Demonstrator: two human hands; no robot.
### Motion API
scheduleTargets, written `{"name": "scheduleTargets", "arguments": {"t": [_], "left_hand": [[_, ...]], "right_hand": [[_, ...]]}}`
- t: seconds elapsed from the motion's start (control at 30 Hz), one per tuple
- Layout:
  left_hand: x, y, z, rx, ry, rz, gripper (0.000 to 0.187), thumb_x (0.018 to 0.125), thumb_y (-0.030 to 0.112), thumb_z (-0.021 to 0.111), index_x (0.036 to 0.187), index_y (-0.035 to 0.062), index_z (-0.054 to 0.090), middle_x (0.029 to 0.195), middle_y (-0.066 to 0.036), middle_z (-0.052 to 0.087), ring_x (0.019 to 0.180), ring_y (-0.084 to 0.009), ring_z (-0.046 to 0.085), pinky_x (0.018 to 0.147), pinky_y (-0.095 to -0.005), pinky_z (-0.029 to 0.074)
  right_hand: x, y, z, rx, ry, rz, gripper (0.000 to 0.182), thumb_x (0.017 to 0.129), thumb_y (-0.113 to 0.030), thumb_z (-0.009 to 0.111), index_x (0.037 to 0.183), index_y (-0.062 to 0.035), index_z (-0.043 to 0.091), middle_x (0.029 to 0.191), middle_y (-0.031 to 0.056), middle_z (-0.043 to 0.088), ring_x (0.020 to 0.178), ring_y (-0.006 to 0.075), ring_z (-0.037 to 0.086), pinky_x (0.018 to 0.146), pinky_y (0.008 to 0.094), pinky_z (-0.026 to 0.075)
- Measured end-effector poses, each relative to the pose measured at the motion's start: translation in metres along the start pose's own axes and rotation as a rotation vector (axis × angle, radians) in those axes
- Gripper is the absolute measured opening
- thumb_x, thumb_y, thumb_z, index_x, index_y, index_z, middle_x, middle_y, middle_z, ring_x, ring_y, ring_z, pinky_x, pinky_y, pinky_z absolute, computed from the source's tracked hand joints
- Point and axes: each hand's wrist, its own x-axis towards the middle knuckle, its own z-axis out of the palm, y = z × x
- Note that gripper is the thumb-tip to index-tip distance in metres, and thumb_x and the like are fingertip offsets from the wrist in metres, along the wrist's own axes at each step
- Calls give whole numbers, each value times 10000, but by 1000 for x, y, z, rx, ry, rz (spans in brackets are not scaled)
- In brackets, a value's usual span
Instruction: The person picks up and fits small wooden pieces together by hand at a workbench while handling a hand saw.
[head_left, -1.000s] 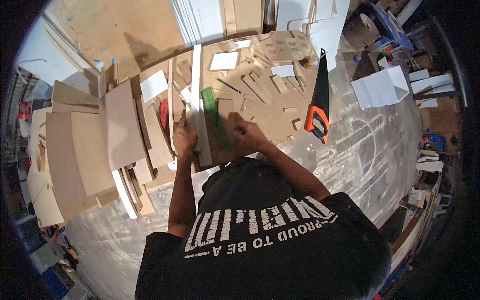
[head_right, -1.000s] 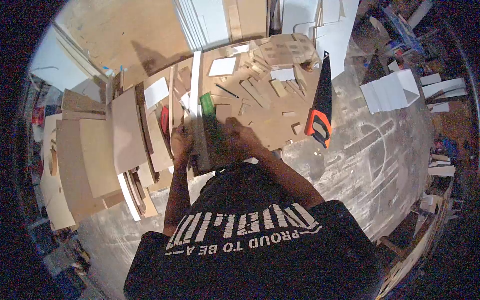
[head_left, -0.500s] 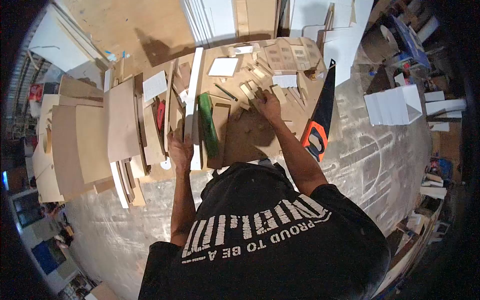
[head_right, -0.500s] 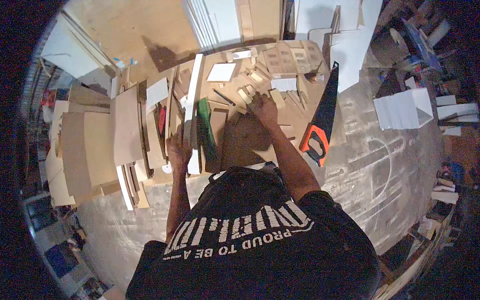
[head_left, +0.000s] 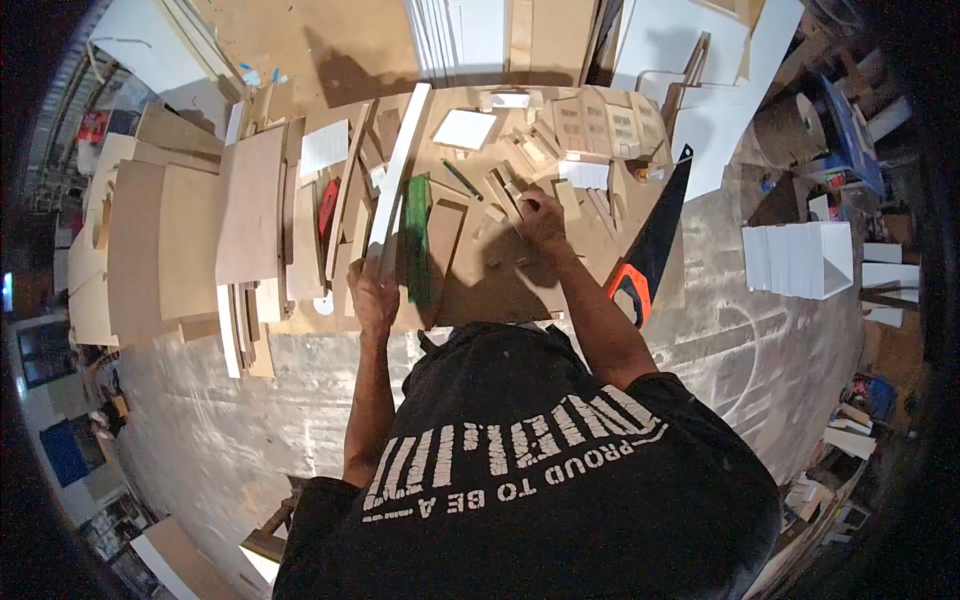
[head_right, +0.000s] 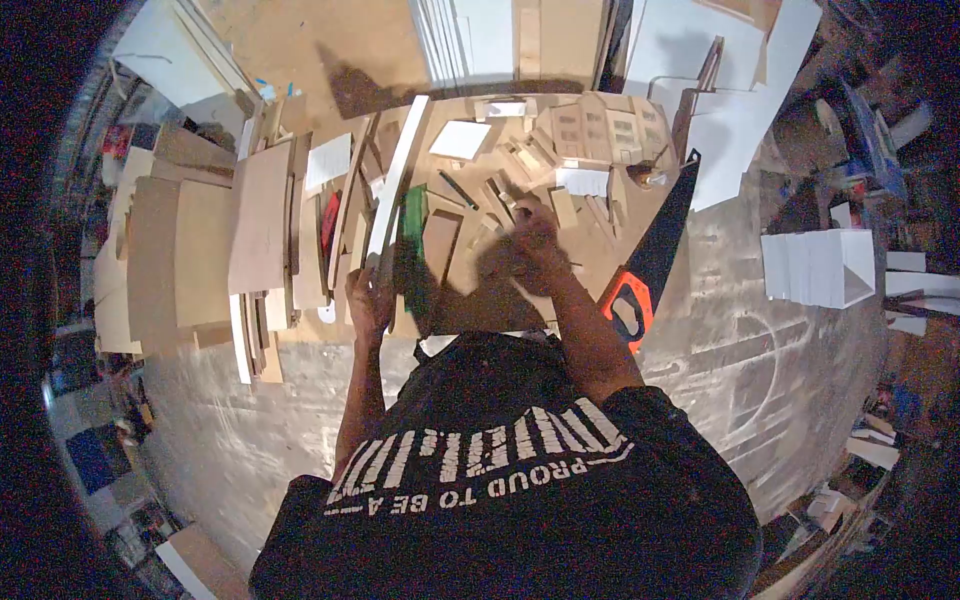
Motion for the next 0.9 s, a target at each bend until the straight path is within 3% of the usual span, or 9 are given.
{"name": "scheduleTargets", "arguments": {"t": [0.17, 0.27, 0.3, 0.4, 0.47, 0.57, 0.67, 0.83, 0.9], "left_hand": [[0, -4, 5, -7, -16, -26, 393, 847, 110, 625, 1232, 43, 583, 1145, -227, 544, 1054, -444, 516, 924, -528, 444], [-2, -6, 1, 29, 13, 35, 393, 842, 118, 623, 1224, 42, 572, 1153, -225, 538, 1052, -448, 509, 924, -533, 437], [-2, -7, 1, 18, 10, 43, 388, 840, 121, 623, 1215, 40, 571, 1155, -225, 537, 1053, -450, 507, 923, -535, 435], [-2, -8, 1, -10, 18, 72, 362, 838, 131, 628, 1184, 36, 574, 1153, -222, 534, 1047, -451, 503, 912, -543, 431], [-3, -10, 2, -8, 31, 86, 355, 839, 138, 634, 1173, 34, 573, 1147, -218, 534, 1036, -449, 502, 903, -546, 428], [-2, -10, 4, 25, 54, 105, 362, 839, 148, 642, 1172, 30, 566, 1134, -214, 533, 1014, -442, 502, 892, -543, 427], [-1, -11, 3, 60, 57, 128, 371, 837, 153, 648, 1175, 28, 559, 1119, -215, 530, 998, -434, 503, 883, -535, 428], [-1, -10, 2, 108, 55, 147, 384, 831, 156, 647, 1177, 22, 551, 1107, -214, 527, 1003, -422, 504, 879, -519, 427], [-1, -8, 3, 112, 59, 134, 395, 826, 160, 649, 1181, 21, 548, 1105, -211, 528, 1007, -421, 502, 882, -519, 424]], "right_hand": [[16, -26, -11, -148, -87, 200, 182, 836, -101, 651, 995, -21, 691, 956, 187, 708, 884, 317, 696, 793, 369, 542], [18, -17, -8, -125, 47, 164, 200, 833, -100, 667, 1013, -16, 688, 948, 181, 712, 884, 309, 698, 786, 370, 545], [17, -12, -6, -86, 55, 255, 228, 834, -116, 671, 1036, -11, 675, 941, 185, 707, 858, 311, 696, 778, 379, 548], [4, 2, -8, -446, 118, -111, 289, 831, -112, 651, 1101, -6, 651, 971, 193, 694, 830, 335, 686, 772, 389, 553], [-3, -20, -16, -289, -49, 6, 357, 818, -137, 661, 1148, -5, 631, 1021, 215, 674, 881, 362, 670, 807, 414, 543], [-20, -30, -19, -291, -112, -233, 485, 793, -185, 690, 1233, -8, 589, 1114, 255, 630, 1001, 405, 627, 888, 450, 512], [-22, -15, -3, -197, -233, 7, 656, 754, -223, 719, 1342, -16, 514, 1248, 289, 547, 1150, 438, 550, 1003, 488, 449], [-22, -20, -17, -136, -235, -80, 677, 748, -180, 704, 1372, -16, 497, 1283, 263, 525, 1160, 430, 550, 1018, 473, 452], [-18, -25, -25, -122, -343, 6, 664, 745, -168, 704, 1363, -17, 512, 1293, 258, 514, 1151, 416, 560, 998, 451, 473]]}}
